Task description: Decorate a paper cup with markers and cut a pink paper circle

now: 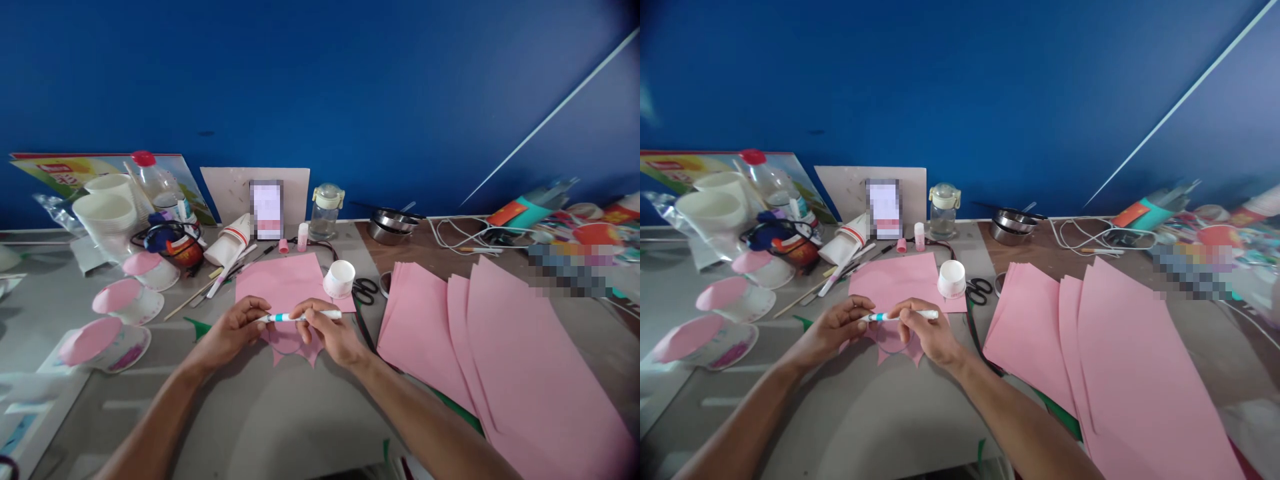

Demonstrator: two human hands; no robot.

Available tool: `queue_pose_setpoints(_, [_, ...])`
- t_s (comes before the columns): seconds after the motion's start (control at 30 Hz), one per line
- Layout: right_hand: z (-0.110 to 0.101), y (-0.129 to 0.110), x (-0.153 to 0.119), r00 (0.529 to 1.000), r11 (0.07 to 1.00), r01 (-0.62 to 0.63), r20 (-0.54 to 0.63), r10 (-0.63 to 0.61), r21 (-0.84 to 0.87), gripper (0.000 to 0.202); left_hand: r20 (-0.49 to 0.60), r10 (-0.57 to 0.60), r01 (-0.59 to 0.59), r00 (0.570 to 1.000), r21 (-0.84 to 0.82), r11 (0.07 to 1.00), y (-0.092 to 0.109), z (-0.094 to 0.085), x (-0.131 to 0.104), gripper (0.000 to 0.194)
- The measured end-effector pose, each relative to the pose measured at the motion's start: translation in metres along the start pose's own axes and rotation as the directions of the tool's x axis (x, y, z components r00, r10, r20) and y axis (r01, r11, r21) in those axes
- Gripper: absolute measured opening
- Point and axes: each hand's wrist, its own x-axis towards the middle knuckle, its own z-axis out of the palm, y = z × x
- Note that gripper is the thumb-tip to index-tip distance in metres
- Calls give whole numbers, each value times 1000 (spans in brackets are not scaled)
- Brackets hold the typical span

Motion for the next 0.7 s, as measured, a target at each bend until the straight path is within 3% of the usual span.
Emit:
queue_pose_setpoints(0.23, [-3,0,2,993,993,-115,35,114,26,33,12,12,-13,1000,99,995,3,8,-4,26])
queue_pose_setpoints(0.5, [0,7,5,981,966,-192,11,193,175,24,59,41,-52,997,202,978,0,11,-8,32])
queue_pose_setpoints(0.7, [4,16,5,985,960,-157,-33,169,231,22,53,85,-97,995,319,943,-4,11,-9,40])
